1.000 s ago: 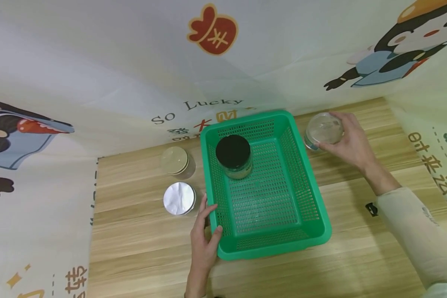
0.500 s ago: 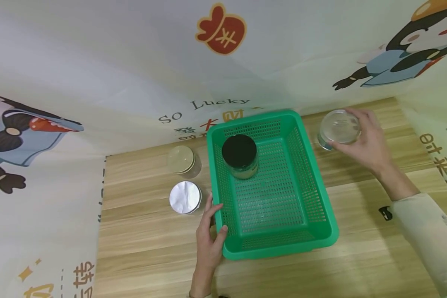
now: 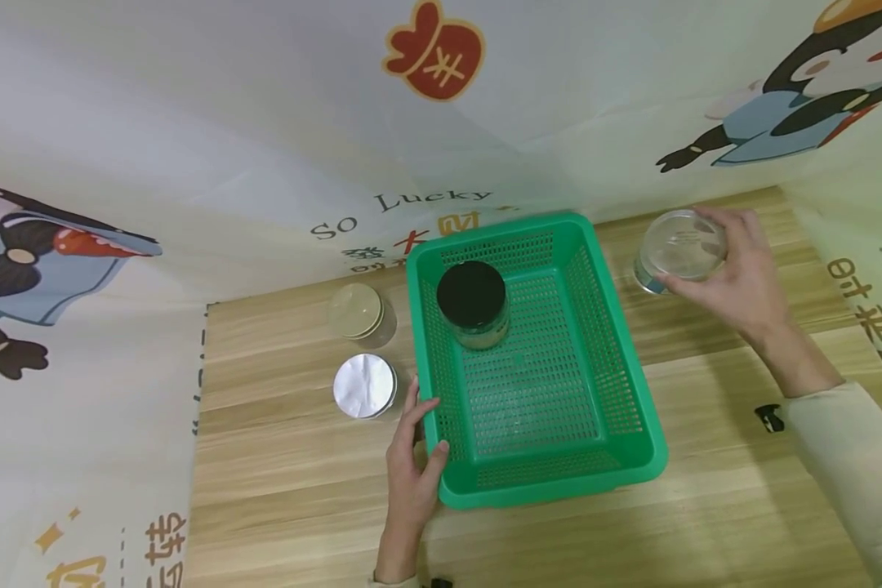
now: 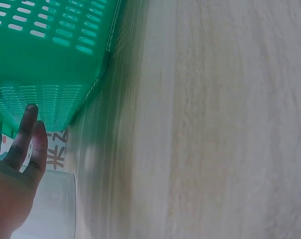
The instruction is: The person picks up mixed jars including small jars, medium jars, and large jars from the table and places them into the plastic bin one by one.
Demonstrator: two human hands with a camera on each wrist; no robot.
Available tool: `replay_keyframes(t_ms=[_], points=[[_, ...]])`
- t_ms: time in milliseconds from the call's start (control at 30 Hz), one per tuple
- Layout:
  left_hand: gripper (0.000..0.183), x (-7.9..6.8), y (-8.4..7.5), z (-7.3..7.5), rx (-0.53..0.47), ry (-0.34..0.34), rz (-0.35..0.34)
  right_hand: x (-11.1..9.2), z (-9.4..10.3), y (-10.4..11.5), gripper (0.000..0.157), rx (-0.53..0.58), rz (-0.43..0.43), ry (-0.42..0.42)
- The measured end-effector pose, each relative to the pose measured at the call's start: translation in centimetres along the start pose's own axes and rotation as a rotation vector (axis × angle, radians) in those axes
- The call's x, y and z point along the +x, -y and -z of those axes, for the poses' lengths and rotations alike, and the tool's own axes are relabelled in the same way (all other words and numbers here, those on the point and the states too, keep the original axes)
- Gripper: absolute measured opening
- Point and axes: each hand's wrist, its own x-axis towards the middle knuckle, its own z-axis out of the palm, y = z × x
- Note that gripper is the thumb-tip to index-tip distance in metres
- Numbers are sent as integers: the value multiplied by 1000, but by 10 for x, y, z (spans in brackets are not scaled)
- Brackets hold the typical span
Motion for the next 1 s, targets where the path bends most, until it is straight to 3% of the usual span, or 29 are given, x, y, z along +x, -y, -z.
replay_keyframes(t_ms=[233, 433, 1000], points=[[53, 0, 2, 1, -9, 2, -21, -4, 3, 7, 91, 30, -16, -10], [54, 1, 4, 0, -20, 16, -19, -7, 8, 13, 92, -23, 38, -55], [53, 0, 3, 0, -29, 4, -11, -8, 11, 23, 96, -57, 73, -33]])
